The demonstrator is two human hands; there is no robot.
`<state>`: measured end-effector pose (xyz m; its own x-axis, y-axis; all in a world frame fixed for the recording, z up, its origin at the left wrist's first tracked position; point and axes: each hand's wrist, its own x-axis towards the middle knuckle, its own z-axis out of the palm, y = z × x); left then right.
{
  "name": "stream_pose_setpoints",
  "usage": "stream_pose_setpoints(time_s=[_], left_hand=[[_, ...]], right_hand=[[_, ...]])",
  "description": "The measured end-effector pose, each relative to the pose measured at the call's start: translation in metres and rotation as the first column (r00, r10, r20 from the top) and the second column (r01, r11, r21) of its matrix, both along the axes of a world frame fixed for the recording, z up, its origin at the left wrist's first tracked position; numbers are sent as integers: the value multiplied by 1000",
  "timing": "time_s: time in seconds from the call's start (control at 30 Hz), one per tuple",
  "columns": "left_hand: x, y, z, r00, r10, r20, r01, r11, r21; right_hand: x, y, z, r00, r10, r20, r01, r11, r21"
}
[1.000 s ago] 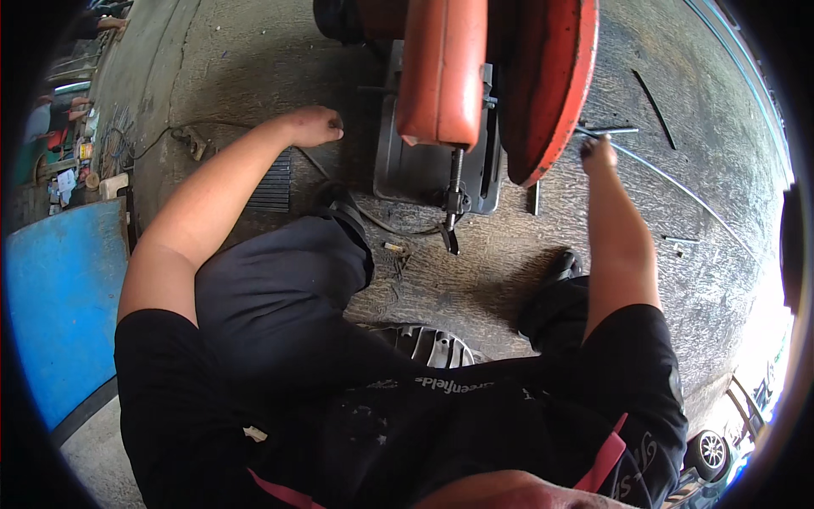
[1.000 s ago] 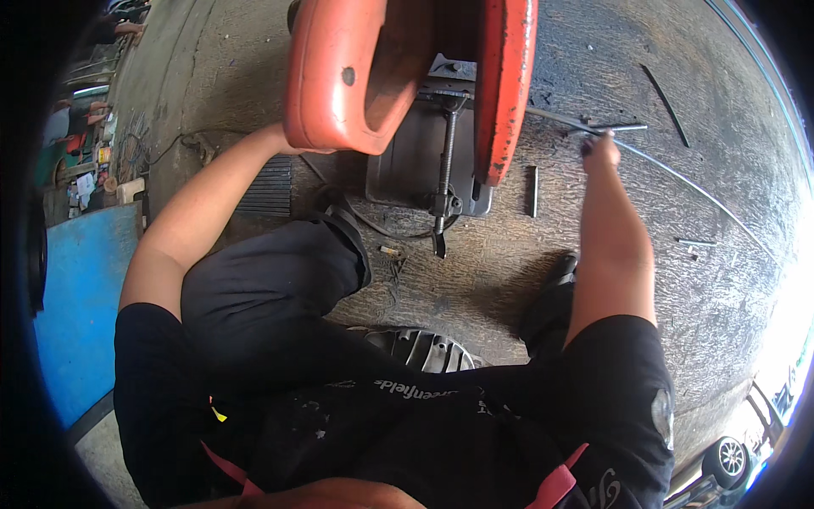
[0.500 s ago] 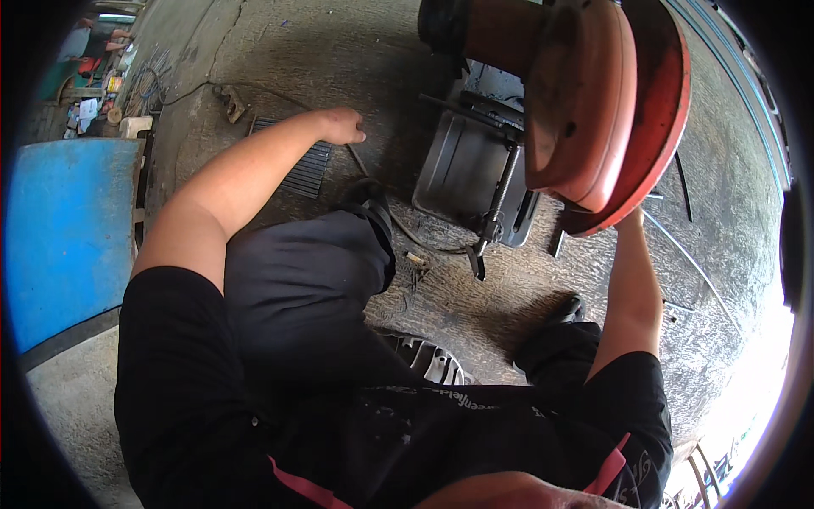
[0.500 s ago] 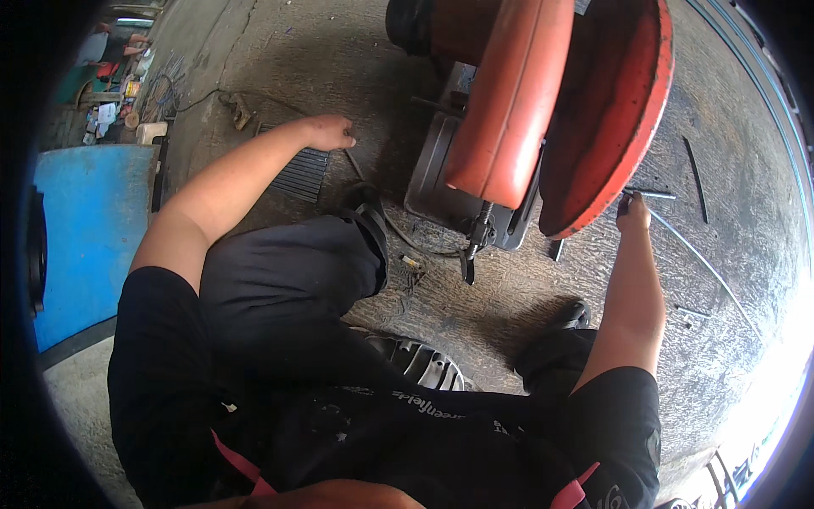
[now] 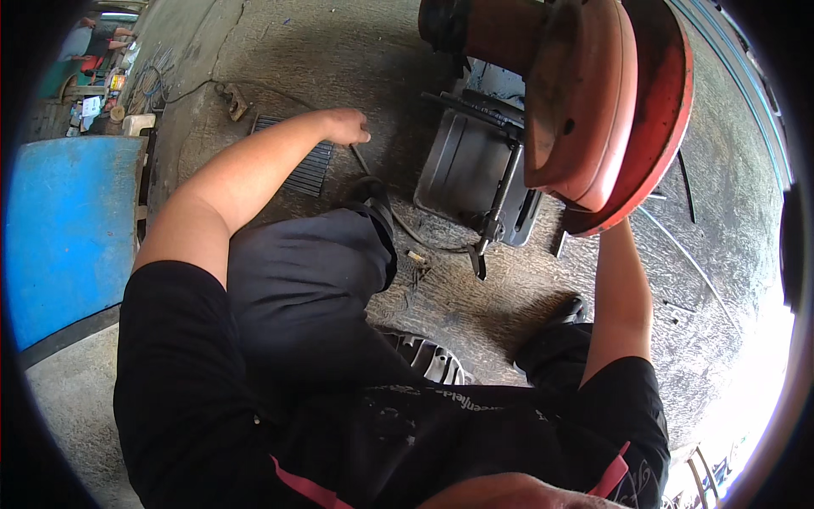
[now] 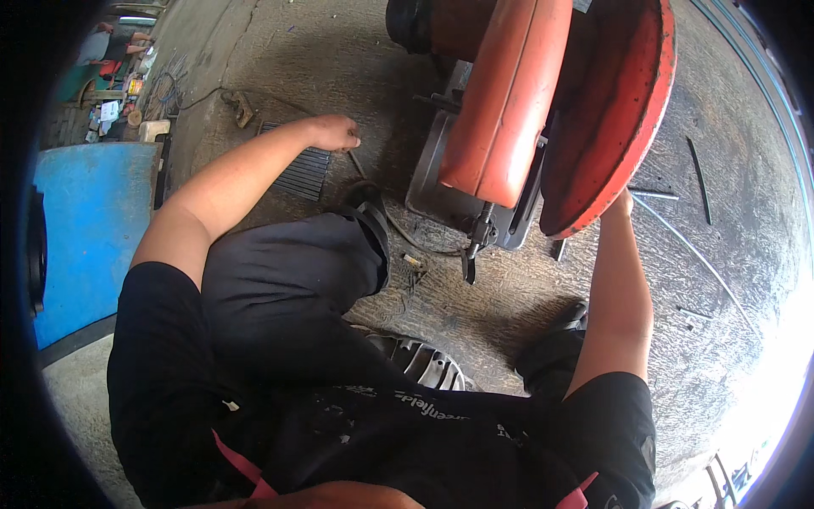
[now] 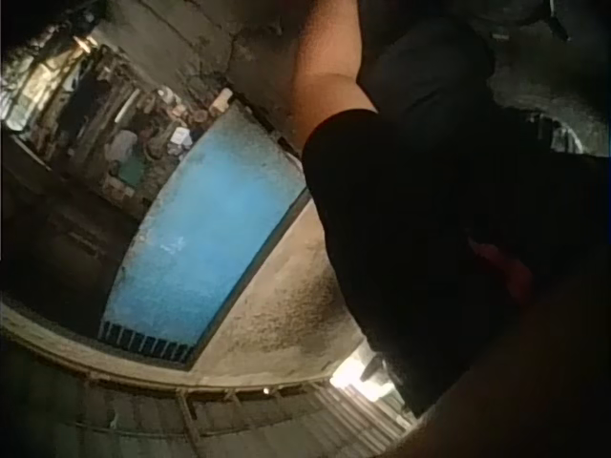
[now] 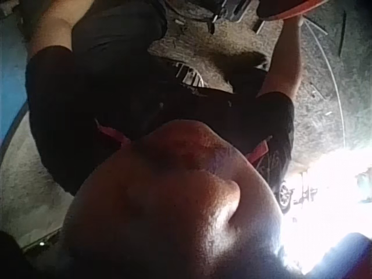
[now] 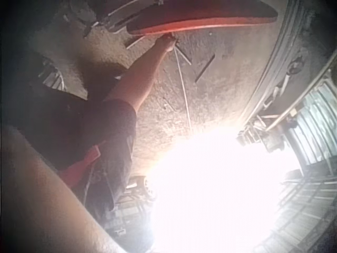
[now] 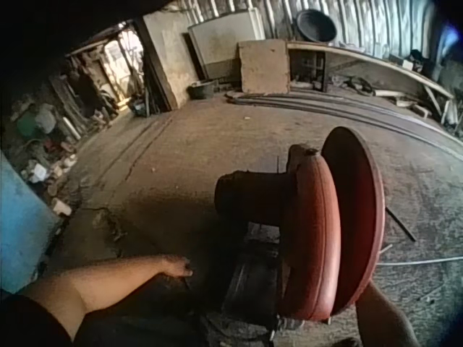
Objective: Cutting metal rods using a circular chop saw.
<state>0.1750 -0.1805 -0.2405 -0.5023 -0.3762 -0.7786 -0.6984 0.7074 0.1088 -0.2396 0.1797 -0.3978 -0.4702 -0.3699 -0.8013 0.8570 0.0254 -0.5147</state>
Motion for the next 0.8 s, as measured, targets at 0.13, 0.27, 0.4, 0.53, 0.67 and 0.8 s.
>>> stream_pose_setpoints(time_s=[0.13, 0.27, 0.4, 0.53, 0.67, 0.8], left_hand=[[-4, -2, 0, 1000, 22, -4, -21, 999, 38], [-11, -1, -1, 998, 48, -30, -47, 998, 45], [-16, -4, -4, 1000, -5, -15, 6, 999, 42], [-24, 4, -4, 997, -66, -47, 66, 998, -11], [-27, 5, -3, 990, -124, -60, 122, 992, -40], [-27, 3, -1, 993, -110, -36, 109, 994, -32]], right_hand=[[-1, 7, 2, 998, 60, -4, -60, 981, -186], [-4, 16, -8, 993, 113, -17, -111, 926, -361], [1, 20, -23, 988, 150, -23, -141, 858, -494], [6, 7, -22, 991, 129, -33, -131, 896, -425], [13, 8, -25, 992, 114, -47, -123, 928, -353], [14, 6, -25, 992, 109, -61, -121, 955, -272]])
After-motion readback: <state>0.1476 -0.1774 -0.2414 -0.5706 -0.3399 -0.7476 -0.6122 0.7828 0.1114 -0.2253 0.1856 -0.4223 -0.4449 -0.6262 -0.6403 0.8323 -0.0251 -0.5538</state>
